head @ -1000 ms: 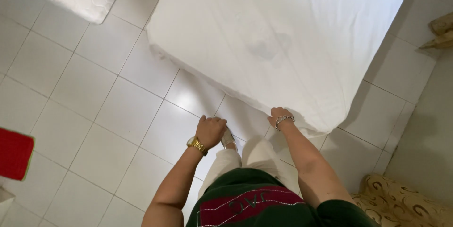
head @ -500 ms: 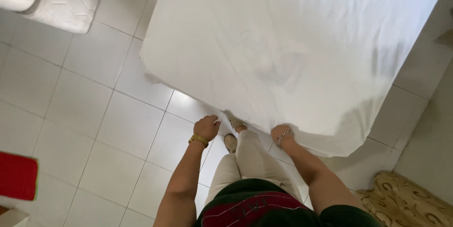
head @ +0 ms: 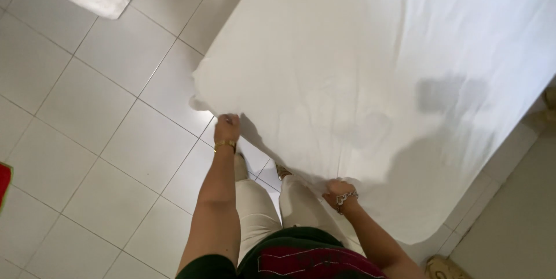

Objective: The person picks up a blue pillow from a mattress and retrieves a white pillowcase from a pile of linens on a chair. They then proceed to insert the pillow into the pillowcase by hand, adjusting the fabric to fit the pillow completely.

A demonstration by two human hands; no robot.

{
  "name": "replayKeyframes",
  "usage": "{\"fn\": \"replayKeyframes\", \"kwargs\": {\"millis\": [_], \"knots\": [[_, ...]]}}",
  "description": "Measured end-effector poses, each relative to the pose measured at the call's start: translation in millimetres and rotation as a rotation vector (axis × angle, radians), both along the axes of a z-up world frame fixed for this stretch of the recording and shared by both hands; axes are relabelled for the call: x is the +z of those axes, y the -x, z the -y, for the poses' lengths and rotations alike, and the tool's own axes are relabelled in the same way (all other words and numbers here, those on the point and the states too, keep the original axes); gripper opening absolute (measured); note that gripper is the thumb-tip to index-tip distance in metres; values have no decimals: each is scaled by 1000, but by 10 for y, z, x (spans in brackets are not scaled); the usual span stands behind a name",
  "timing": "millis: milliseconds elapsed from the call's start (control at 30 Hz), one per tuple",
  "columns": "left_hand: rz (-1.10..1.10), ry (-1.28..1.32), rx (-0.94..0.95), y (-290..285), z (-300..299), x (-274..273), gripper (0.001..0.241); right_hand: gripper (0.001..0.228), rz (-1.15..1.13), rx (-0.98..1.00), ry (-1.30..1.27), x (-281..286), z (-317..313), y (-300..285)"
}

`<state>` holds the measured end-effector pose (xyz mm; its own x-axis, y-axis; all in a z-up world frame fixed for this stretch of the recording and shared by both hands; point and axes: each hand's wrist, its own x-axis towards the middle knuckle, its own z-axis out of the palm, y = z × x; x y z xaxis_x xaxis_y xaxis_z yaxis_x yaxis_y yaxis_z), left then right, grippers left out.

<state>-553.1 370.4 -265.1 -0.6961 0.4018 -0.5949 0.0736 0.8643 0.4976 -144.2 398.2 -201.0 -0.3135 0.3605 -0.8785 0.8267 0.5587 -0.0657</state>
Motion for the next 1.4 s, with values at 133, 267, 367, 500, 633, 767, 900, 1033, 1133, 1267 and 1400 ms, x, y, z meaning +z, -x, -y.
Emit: {"fn": "replayKeyframes", "kwargs": {"millis": [133,267,367,500,633,767,900,1033,1133,1267,1400], "knots": [[-22,-5,250,491,-235,-39,55,47,-190,33,-151,-278,-66,351],[46,-28,445,905,-286,-589,56,48,-58,-114,-157,18,-268,1068],[-37,12,297,1044,-431,-285,38,46,-41,-130,-188,-238,-312,1378],[-304,-81,72,1375,-156,-614,15,36,-82,-131,-164,-403,-192,1604],[-273,19,136,1774,19,-382,30,39,-135,-93,-177,-510,-128,1812],[-103,21,127,1760,226,-563,25,43,-116,-36,-98,-544,-2,1866],[-50,-95,-167,1406,583,-569,26,35,-86,30,29,-498,34,1831],[-271,-324,-373,635,1141,-772,26,42,-90,214,109,-193,3,1910],[-51,-234,-464,73,1323,1,23,34,-202,326,116,74,34,1960],[116,-288,-572,-346,1382,893,24,30,-297,488,68,248,-63,2026],[31,-541,-508,-253,1325,1787,26,29,-537,544,22,737,-231,2254]]}}
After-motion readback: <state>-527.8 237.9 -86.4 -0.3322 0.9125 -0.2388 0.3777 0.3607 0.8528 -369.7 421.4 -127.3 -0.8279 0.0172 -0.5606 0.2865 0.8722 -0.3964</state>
